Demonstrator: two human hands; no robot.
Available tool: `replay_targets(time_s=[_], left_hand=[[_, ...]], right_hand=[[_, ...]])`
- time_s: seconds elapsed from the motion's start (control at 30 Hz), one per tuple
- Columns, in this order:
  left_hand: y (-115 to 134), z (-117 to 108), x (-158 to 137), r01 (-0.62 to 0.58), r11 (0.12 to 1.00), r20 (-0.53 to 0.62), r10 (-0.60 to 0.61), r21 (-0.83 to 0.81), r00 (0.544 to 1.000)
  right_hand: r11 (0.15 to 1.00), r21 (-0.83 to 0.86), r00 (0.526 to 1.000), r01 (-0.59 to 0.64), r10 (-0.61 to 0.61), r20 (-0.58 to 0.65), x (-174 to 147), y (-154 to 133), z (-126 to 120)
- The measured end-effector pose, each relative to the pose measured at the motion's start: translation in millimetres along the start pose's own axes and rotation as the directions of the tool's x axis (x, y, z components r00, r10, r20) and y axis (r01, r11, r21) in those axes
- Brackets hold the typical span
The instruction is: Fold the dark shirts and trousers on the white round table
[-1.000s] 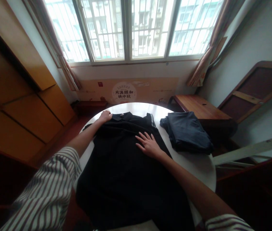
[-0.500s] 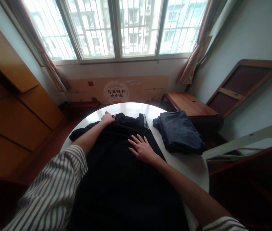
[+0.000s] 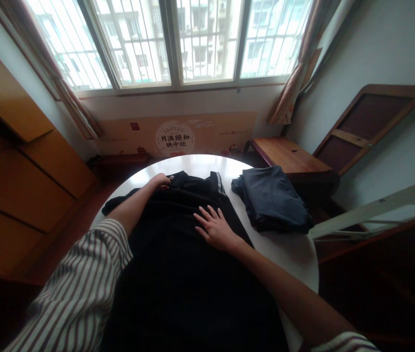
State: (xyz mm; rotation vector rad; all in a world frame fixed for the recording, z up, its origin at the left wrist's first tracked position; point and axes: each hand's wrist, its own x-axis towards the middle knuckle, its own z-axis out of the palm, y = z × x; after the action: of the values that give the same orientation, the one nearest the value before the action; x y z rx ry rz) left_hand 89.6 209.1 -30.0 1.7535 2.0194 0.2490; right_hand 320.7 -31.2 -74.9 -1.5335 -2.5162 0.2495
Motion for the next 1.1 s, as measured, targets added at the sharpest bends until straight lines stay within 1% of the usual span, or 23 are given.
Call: replay_targets(time_s=[0.07, 0.1, 0.17, 0.23, 0.3, 0.37, 0.47, 0.57, 0.63, 0.73, 0.8, 0.87, 0.93, 1.0, 1.1], left_hand=[[5.8, -1.0, -0.8, -0.081, 0.997, -0.086, 0.082, 0.018, 0.993], [9.6, -1.8, -0.6, -0.126, 0.992, -0.143, 0.128, 0.027, 0.981], [18.4, -2.8, 0.6, -0.199, 0.979, -0.255, 0.203, 0.044, 0.945], [25.9, -0.9, 1.4, -0.241, 0.969, -0.308, 0.247, 0.058, 0.919], [28.8, 5.6, -1.1, -0.263, 0.962, -0.287, 0.273, 0.072, 0.918], [24.3, 17.3, -9.7, -0.279, 0.956, -0.235, 0.293, 0.093, 0.927], [4.4, 40.6, -33.5, -0.283, 0.951, -0.179, 0.302, 0.127, 0.936], [-20.5, 60.9, -58.7, -0.293, 0.940, -0.141, 0.318, 0.175, 0.937], [-31.4, 68.4, -69.1, -0.307, 0.924, -0.123, 0.340, 0.226, 0.932], [-35.4, 71.3, -73.8, -0.307, 0.910, -0.111, 0.348, 0.277, 0.931], [-33.3, 70.6, -73.2, -0.305, 0.908, -0.111, 0.348, 0.287, 0.931], [-30.8, 69.8, -73.1, -0.306, 0.906, -0.115, 0.351, 0.292, 0.929], [-29.3, 69.4, -74.3, -0.304, 0.906, -0.123, 0.351, 0.295, 0.928], [-28.8, 69.2, -76.4, -0.304, 0.906, -0.128, 0.353, 0.295, 0.927], [-28.9, 69.1, -79.5, -0.305, 0.907, -0.139, 0.356, 0.291, 0.924]], right_hand=[[1.000, 0.010, 1.000, 0.010, -0.010, -0.014, -0.8, -0.5, -3.3], [1.000, 0.012, 0.999, 0.018, -0.017, -0.041, -1.4, -0.7, -6.2], [1.000, 0.010, 0.992, 0.026, -0.024, -0.126, -2.4, -0.2, -13.0], [1.000, 0.005, 0.981, 0.003, -0.002, -0.196, -3.4, 2.0, -18.3], [0.999, 0.010, 0.979, -0.052, 0.053, -0.198, -3.9, 6.0, -19.8], [0.993, 0.020, 0.981, -0.117, 0.119, -0.155, -4.1, 10.5, -17.6], [0.986, 0.017, 0.980, -0.163, 0.164, -0.115, -3.6, 15.0, -14.1], [0.987, 0.028, 0.976, -0.159, 0.161, -0.144, -1.7, 15.3, -19.3], [0.981, 0.059, 0.970, -0.183, 0.190, -0.153, 1.4, 14.8, -29.1], [0.965, 0.095, 0.957, -0.243, 0.255, -0.139, 13.8, 17.9, -51.4], [0.959, 0.109, 0.952, -0.261, 0.274, -0.133, 30.1, 25.5, -69.0], [0.949, 0.123, 0.943, -0.291, 0.306, -0.128, 52.9, 38.4, -86.0], [0.924, 0.131, 0.919, -0.359, 0.374, -0.121, 78.8, 55.1, -99.0], [0.879, 0.142, 0.876, -0.455, 0.471, -0.108, 103.0, 72.2, -104.8], [0.790, 0.177, 0.790, -0.587, 0.607, -0.086, 128.3, 92.4, -98.3]])
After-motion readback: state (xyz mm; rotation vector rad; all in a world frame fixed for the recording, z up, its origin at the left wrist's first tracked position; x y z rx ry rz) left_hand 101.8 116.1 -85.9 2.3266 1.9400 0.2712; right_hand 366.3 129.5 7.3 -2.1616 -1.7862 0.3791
